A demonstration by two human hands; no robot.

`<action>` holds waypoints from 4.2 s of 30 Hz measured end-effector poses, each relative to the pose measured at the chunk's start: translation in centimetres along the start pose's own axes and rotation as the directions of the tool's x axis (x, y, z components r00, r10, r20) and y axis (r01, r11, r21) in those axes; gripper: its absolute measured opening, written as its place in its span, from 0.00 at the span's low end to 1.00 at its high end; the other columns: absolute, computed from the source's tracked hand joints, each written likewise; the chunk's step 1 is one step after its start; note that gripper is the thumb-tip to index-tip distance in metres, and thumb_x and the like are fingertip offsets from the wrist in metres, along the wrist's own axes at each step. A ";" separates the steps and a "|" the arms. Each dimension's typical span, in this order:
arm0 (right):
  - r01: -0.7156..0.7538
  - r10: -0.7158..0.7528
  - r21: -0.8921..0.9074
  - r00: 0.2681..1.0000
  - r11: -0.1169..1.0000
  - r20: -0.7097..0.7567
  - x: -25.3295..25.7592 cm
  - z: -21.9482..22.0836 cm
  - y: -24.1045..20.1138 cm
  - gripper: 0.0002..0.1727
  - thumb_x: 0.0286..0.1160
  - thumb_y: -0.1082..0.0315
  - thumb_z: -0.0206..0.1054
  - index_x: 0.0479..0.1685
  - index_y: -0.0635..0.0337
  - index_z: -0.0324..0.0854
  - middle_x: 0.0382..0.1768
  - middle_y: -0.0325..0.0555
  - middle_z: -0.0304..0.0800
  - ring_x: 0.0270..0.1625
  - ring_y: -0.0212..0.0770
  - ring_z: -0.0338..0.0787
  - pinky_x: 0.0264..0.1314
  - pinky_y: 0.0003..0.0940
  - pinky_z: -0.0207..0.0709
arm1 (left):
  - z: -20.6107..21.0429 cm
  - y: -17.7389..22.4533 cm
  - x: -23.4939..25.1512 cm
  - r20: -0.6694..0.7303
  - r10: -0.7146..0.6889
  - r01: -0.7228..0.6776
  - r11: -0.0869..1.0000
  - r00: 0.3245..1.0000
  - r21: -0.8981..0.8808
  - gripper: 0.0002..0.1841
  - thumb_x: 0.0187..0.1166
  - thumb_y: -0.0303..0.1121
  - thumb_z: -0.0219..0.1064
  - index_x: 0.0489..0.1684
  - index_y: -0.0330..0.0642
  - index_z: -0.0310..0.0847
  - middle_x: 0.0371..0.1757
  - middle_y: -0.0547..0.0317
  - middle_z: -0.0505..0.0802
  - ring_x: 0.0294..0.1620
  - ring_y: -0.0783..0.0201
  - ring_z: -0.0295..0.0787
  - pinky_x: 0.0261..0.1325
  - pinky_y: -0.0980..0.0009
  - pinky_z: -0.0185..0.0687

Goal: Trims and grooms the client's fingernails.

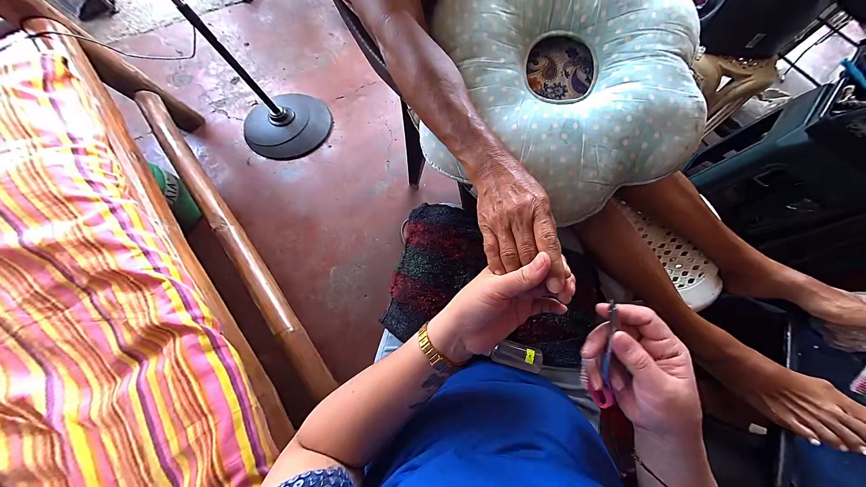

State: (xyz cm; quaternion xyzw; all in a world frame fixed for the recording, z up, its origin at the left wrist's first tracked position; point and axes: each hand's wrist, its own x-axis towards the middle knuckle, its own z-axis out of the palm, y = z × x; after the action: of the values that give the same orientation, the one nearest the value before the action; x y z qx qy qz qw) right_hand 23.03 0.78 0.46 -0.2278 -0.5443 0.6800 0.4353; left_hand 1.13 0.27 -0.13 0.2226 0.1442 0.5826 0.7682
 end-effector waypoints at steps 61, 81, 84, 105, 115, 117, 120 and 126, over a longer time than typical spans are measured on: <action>-0.086 0.086 0.011 0.994 0.996 -0.070 1.5 4.3 -0.5 0.15 0.90 0.73 0.55 0.61 0.73 0.84 0.22 0.39 0.90 0.16 0.25 0.84 0.15 0.18 0.79 | 0.2 -0.6 0.0 -0.056 0.066 -0.069 0.995 0.996 -0.068 0.06 0.80 0.27 0.65 0.35 0.43 0.87 0.36 0.60 0.92 0.43 0.70 0.89 0.54 0.73 0.85; -0.074 0.076 0.036 0.996 0.997 -0.055 1.5 4.3 -0.3 0.16 0.90 0.73 0.54 0.61 0.74 0.84 0.24 0.43 0.94 0.16 0.26 0.86 0.16 0.18 0.79 | 0.3 -0.7 0.0 -0.055 0.068 -0.072 0.995 0.996 -0.076 0.06 0.80 0.26 0.64 0.35 0.43 0.87 0.36 0.60 0.91 0.42 0.70 0.89 0.54 0.73 0.85; -0.094 0.096 0.033 0.992 0.995 -0.081 1.5 4.5 -0.6 0.16 0.90 0.73 0.55 0.61 0.73 0.84 0.21 0.38 0.89 0.15 0.23 0.81 0.14 0.16 0.75 | 0.3 -0.7 -0.1 -0.055 0.067 -0.071 0.994 0.996 -0.078 0.06 0.80 0.26 0.64 0.36 0.42 0.87 0.36 0.60 0.91 0.42 0.70 0.89 0.54 0.73 0.85; -0.032 0.028 -0.052 0.998 0.998 -0.061 1.5 4.2 -0.2 0.16 0.90 0.72 0.55 0.61 0.72 0.85 0.21 0.37 0.90 0.16 0.24 0.83 0.16 0.17 0.77 | 0.2 -0.8 -0.2 -0.051 0.063 -0.067 0.994 0.997 -0.083 0.07 0.81 0.26 0.63 0.36 0.42 0.87 0.37 0.59 0.91 0.43 0.69 0.89 0.54 0.73 0.85; 0.043 -0.052 -0.161 0.997 0.986 -0.052 1.6 4.1 0.3 0.14 0.89 0.73 0.57 0.59 0.69 0.86 0.22 0.35 0.90 0.18 0.23 0.84 0.18 0.17 0.79 | 0.1 -0.8 -0.2 -0.051 0.065 -0.068 0.995 0.997 -0.069 0.05 0.80 0.27 0.65 0.36 0.44 0.87 0.37 0.60 0.91 0.44 0.70 0.89 0.55 0.73 0.84; 0.057 -0.064 -0.184 0.998 0.981 -0.031 1.8 4.0 0.4 0.13 0.89 0.72 0.57 0.57 0.67 0.87 0.23 0.34 0.90 0.19 0.23 0.84 0.20 0.17 0.80 | 0.1 -0.8 -0.2 -0.047 0.069 -0.073 0.995 0.997 -0.075 0.06 0.80 0.27 0.65 0.35 0.43 0.87 0.37 0.61 0.91 0.43 0.70 0.89 0.54 0.73 0.84; 0.038 -0.037 -0.046 0.999 0.998 0.032 2.2 3.0 0.3 0.16 0.91 0.66 0.57 0.59 0.63 0.88 0.21 0.33 0.89 0.18 0.21 0.83 0.19 0.16 0.77 | 0.2 -0.8 -0.2 -0.027 0.074 -0.076 0.992 0.997 -0.096 0.07 0.81 0.28 0.64 0.35 0.44 0.88 0.37 0.61 0.91 0.44 0.69 0.90 0.56 0.72 0.85; 0.313 -0.327 0.156 0.943 0.937 0.070 4.5 3.4 -0.4 0.13 0.91 0.61 0.57 0.61 0.54 0.82 0.29 0.38 0.93 0.25 0.28 0.90 0.26 0.18 0.83 | -0.1 -1.1 -0.1 -0.039 0.081 -0.083 0.994 0.996 -0.076 0.08 0.81 0.28 0.63 0.36 0.45 0.89 0.36 0.62 0.92 0.44 0.70 0.89 0.58 0.71 0.85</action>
State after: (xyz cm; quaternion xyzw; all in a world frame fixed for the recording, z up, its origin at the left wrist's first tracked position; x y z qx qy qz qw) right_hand 18.14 2.75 2.60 -0.0721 -0.5440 0.6473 0.5290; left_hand 1.91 -0.06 -0.77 0.1877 0.1261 0.6228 0.7490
